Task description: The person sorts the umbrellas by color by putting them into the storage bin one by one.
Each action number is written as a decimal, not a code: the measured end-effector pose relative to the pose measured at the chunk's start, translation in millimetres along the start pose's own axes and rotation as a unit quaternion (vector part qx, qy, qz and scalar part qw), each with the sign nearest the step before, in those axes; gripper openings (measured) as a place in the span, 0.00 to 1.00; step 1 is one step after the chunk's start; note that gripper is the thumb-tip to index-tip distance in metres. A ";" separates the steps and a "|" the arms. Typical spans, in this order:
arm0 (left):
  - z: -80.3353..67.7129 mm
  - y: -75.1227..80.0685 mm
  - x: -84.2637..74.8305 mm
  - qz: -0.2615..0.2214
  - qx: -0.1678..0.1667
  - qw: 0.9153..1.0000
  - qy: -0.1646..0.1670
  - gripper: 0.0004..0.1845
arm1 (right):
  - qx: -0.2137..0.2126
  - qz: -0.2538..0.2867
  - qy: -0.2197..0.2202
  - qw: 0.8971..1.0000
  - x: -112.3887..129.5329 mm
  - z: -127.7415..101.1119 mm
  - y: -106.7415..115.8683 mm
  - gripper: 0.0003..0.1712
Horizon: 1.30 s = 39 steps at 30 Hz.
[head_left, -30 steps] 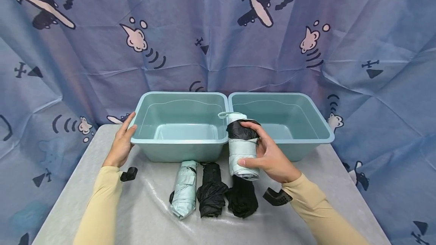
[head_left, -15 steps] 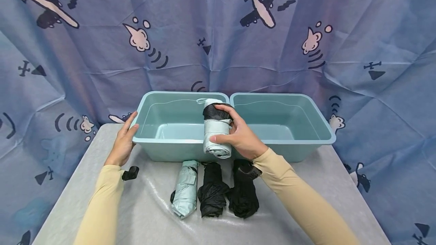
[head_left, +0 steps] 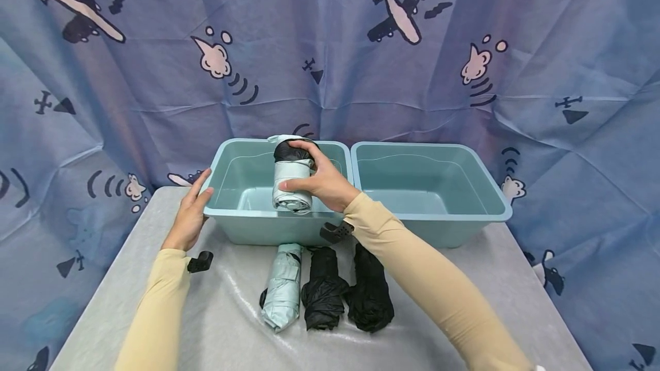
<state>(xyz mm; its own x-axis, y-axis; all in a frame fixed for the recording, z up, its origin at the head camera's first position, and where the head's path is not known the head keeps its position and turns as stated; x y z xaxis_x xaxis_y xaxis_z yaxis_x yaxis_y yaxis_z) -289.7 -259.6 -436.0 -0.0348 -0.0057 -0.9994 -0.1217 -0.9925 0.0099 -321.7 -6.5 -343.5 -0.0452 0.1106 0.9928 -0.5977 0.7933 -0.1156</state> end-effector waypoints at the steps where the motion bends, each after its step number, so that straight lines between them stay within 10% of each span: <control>1: 0.1 0.0 -0.2 0.001 0.000 1.000 -0.001 0.32 | 0.000 -0.003 -0.004 1.000 -1.2 4.5 -1.6 0.48; 39: 3.1 1.8 4.3 -0.033 -0.013 0.999 0.001 0.31 | -0.031 -0.036 -0.096 0.994 -49.8 107.0 -40.8 0.49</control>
<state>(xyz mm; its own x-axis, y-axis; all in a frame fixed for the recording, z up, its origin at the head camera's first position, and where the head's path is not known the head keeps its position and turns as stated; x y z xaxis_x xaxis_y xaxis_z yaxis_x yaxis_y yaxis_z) -293.1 -261.0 -440.1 -0.0260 0.0598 -0.9979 -0.0985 -0.9935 -0.0569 -380.7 -108.5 -385.0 -0.1588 -0.0600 0.9855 -0.5546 0.8312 -0.0388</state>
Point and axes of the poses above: each hand's wrist, its own z-axis towards the middle knuckle, its own y-axis out of the back of the hand, x = y × z, the point moved 9 cm from there along z, towards the middle knuckle, and after that the axes turned 6 degrees about x, right-handed, at the moved point
